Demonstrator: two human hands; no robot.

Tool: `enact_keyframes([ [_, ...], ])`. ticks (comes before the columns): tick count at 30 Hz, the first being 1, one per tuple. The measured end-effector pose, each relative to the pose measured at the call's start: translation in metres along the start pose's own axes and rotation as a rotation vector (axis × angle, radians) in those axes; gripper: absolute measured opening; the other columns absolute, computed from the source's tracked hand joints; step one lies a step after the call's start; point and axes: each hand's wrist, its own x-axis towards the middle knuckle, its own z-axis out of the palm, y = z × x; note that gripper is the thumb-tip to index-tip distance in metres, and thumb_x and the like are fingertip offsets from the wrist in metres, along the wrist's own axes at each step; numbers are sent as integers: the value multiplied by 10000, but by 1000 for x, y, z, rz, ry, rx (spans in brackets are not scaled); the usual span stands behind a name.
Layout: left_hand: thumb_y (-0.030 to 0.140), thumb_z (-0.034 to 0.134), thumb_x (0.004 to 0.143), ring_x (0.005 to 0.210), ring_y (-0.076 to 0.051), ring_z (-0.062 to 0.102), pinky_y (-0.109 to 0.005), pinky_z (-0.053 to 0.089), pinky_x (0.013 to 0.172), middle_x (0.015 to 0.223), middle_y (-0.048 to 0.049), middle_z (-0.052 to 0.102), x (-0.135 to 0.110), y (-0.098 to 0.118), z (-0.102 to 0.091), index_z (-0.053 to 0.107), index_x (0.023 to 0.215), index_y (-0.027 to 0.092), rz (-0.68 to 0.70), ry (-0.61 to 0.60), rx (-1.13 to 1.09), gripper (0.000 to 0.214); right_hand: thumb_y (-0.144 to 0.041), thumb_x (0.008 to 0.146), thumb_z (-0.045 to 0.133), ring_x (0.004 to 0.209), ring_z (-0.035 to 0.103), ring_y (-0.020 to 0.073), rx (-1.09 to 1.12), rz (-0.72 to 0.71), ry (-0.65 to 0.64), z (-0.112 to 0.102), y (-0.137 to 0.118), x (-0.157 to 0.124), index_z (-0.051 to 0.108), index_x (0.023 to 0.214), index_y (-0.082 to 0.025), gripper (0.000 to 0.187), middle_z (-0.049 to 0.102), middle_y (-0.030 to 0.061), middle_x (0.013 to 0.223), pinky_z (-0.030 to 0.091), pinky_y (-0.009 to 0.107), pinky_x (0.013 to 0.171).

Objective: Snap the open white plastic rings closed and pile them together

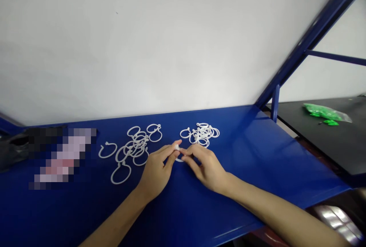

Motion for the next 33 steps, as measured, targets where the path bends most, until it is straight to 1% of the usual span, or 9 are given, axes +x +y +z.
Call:
enact_keyframes([
  [4, 327, 472, 990, 948, -188, 716, -312, 565, 860, 1035, -62, 763, -3, -1, 2, 632, 1308, 218, 120, 9, 109, 372, -193, 1012, 494, 831, 642, 174, -32, -30, 18, 1, 3, 0, 628, 1064, -207, 144, 697, 55, 941, 531, 318, 764],
  [9, 252, 454, 979, 954, -208, 702, -347, 570, 862, 1023, -84, 744, -5, -4, 6, 554, 1391, 197, 211, 20, 198, 428, -203, 1021, 480, 831, 638, 178, -70, -44, 0, 1, 5, -1, 638, 1068, -210, 165, 692, 57, 924, 537, 323, 771],
  [15, 274, 451, 970, 972, -227, 685, -371, 569, 865, 1056, -98, 719, -6, 1, 9, 431, 1484, 194, 225, -21, 260, 521, -233, 1027, 465, 824, 641, 182, -72, -23, -3, 3, 8, 0, 636, 1050, -217, 174, 696, 62, 925, 539, 323, 759],
  [19, 344, 484, 960, 1076, -270, 637, -437, 524, 940, 1151, -110, 696, 1, 0, 5, 394, 1502, 197, 244, -12, 399, 569, -231, 1019, 474, 920, 664, 197, -126, -52, 79, -8, 19, 11, 647, 1089, -235, 187, 714, 66, 999, 538, 347, 840],
  [21, 348, 476, 964, 1104, -301, 608, -479, 491, 962, 1160, -124, 695, 7, -5, -1, 474, 1448, 181, 220, 35, 541, 512, -254, 1003, 503, 906, 663, 207, -216, 0, 171, -17, 30, 18, 647, 1106, -229, 179, 715, 69, 998, 532, 362, 849],
  [24, 319, 464, 959, 1136, -355, 565, -518, 458, 954, 1179, -176, 681, 15, -17, -13, 613, 1289, 115, 136, 96, 790, 415, -296, 964, 559, 797, 638, 206, -287, 180, 306, -31, 51, 26, 628, 1130, -208, 200, 702, 60, 903, 533, 361, 786],
  [27, 292, 475, 936, 1134, -380, 543, -519, 445, 921, 1153, -194, 677, 19, -26, -22, 698, 1081, 113, 85, 59, 952, 320, -303, 947, 564, 843, 613, 228, -345, 233, 349, -39, 69, 31, 661, 986, -212, 139, 715, 60, 895, 515, 377, 798],
  [30, 244, 460, 927, 1083, -359, 549, -496, 431, 890, 1045, -166, 693, 19, -27, -25, 704, 935, 154, 87, 9, 977, 261, -297, 945, 564, 916, 588, 249, -405, 205, 353, -39, 78, 34, 684, 901, -213, 153, 724, 64, 932, 479, 414, 877],
  [33, 231, 455, 922, 999, -331, 559, -472, 419, 845, 928, -128, 697, 16, -21, -23, 671, 853, 193, 115, 18, 898, 229, -292, 932, 582, 955, 564, 267, -450, 225, 369, -37, 81, 34, 707, 917, -212, 149, 701, 79, 980, 453, 447, 923],
])
